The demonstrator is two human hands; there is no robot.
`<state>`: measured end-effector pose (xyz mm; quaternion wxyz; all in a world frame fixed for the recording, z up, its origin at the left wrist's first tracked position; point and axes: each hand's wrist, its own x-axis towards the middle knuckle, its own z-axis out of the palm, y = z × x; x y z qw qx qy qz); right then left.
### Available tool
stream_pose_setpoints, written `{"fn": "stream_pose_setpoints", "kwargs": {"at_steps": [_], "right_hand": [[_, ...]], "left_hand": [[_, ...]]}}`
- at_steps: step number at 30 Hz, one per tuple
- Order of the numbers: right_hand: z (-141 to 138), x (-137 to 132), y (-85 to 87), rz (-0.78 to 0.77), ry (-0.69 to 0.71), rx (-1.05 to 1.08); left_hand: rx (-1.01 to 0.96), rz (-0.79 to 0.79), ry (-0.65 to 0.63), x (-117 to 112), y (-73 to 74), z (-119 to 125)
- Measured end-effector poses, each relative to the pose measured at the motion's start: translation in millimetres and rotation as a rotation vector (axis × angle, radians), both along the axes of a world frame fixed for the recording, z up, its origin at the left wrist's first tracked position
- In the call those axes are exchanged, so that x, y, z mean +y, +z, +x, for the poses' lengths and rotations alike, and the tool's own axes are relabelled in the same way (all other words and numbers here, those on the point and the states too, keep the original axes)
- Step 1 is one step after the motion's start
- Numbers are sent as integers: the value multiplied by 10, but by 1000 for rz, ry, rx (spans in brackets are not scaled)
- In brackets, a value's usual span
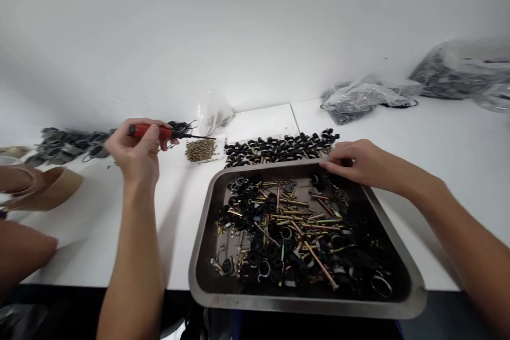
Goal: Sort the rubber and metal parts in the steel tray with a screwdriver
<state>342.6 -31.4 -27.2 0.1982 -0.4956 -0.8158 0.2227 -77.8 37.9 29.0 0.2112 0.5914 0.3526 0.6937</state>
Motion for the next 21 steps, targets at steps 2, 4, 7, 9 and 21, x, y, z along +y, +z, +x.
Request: {"fn": "stream_pose_setpoints", "kwargs": {"at_steps": [2,4,7,9,21], "right_hand": [[-57,-13,42,27,-30,25],[-107,-10,61,94,-86,60],[-141,8,57,193,-182,91],[-137,18,47,223,-225,92],[-121,37,21,230,-190,92]], "left_hand": [[-60,-26,-169,-92,19,216],[-50,-103,-374,-211,-6,447],[97,-256,-585,-423,-105,760],[265,-320,-626,-555,-171,916],[695,-165,-616,-719,-268,1125]]}}
